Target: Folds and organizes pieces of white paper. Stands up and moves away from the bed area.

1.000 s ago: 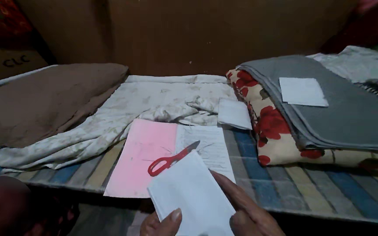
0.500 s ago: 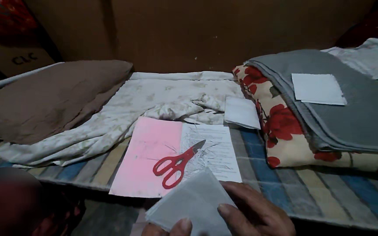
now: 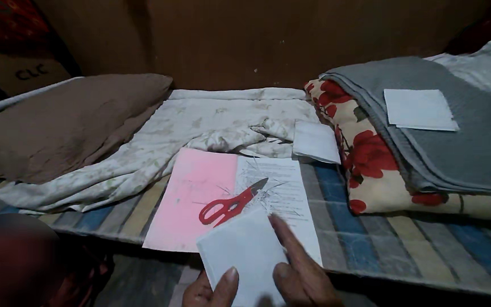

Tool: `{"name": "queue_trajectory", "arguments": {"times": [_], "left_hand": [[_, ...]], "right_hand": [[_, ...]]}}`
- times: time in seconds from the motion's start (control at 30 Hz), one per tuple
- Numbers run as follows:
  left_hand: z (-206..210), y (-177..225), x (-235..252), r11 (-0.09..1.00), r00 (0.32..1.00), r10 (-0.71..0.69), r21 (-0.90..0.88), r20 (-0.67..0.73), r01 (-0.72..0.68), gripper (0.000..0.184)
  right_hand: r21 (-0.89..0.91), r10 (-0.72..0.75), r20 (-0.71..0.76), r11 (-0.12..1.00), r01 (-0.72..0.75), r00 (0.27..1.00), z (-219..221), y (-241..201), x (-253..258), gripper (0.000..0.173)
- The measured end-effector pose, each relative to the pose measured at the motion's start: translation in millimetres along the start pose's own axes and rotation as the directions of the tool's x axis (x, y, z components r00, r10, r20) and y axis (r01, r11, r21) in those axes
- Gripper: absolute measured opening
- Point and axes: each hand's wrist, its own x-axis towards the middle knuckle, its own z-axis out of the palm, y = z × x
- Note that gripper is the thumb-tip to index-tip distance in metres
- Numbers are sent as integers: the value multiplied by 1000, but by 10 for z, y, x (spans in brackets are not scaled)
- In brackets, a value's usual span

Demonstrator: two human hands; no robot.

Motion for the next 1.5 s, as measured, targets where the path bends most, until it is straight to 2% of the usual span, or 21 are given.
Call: {"name": "queue_trajectory", "arguments": {"times": [0.07, 0.13, 0.2, 0.27, 0.33, 0.43, 0.53, 0.67, 0.87, 1.07, 1.2, 1.3, 1.5], "left_hand": [[52, 5, -7, 1000, 998, -28, -5, -60, 28, 32], [89, 1, -15, 999, 997, -25, 18, -70, 26, 32], [107, -2, -27, 998, 999, -20, 64, -46, 23, 31], [106, -1, -29, 994, 999, -34, 103, -13, 35, 28], [105, 9, -19, 990, 998, -62, 124, 11, 61, 25], [83, 24, -8, 992, 995, -66, 116, 78, 57, 24], [53, 71, 2, 989, 987, 12, 144, 163, -36, 25], [-12, 121, 13, 989, 969, 97, 90, 227, -120, 27], [3, 168, -30, 990, 962, 103, 69, 252, -124, 24], [-2, 235, -45, 969, 947, 164, 134, 275, -206, 19], [-2, 266, -54, 959, 954, 189, 166, 232, -230, 14], [-7, 321, -45, 946, 964, 191, 227, 183, -231, 18], [-42, 365, -6, 940, 967, 214, 240, 135, -241, 20]], "right_hand": [[35, 38, 24, 999, -39, 999, 8, -13, 0, 52], [123, 60, -26, 991, -56, 998, -1, 38, 39, 48], [276, 98, -63, 958, -77, 993, -13, 124, 78, 41], [421, 151, -63, 900, -111, 987, -24, 190, 80, 26], [467, 204, -55, 871, -156, 977, -26, 218, 63, 19], [484, 260, -75, 854, -193, 963, -34, 218, 49, 21], [496, 317, -93, 836, -232, 944, -84, 187, 56, 25], [580, 312, -79, 787, -211, 947, -142, 179, 61, 30], [695, 263, 6, 693, -193, 965, -158, 216, 57, 31], [771, 206, 94, 603, -202, 974, -176, 264, 29, 31], [793, 185, 140, 568, -222, 973, -142, 274, 27, 28], [793, 196, 113, 572, -207, 974, -95, 239, 39, 35], [698, 199, -65, 710, -98, 978, -52, 74, 67, 37]]}}
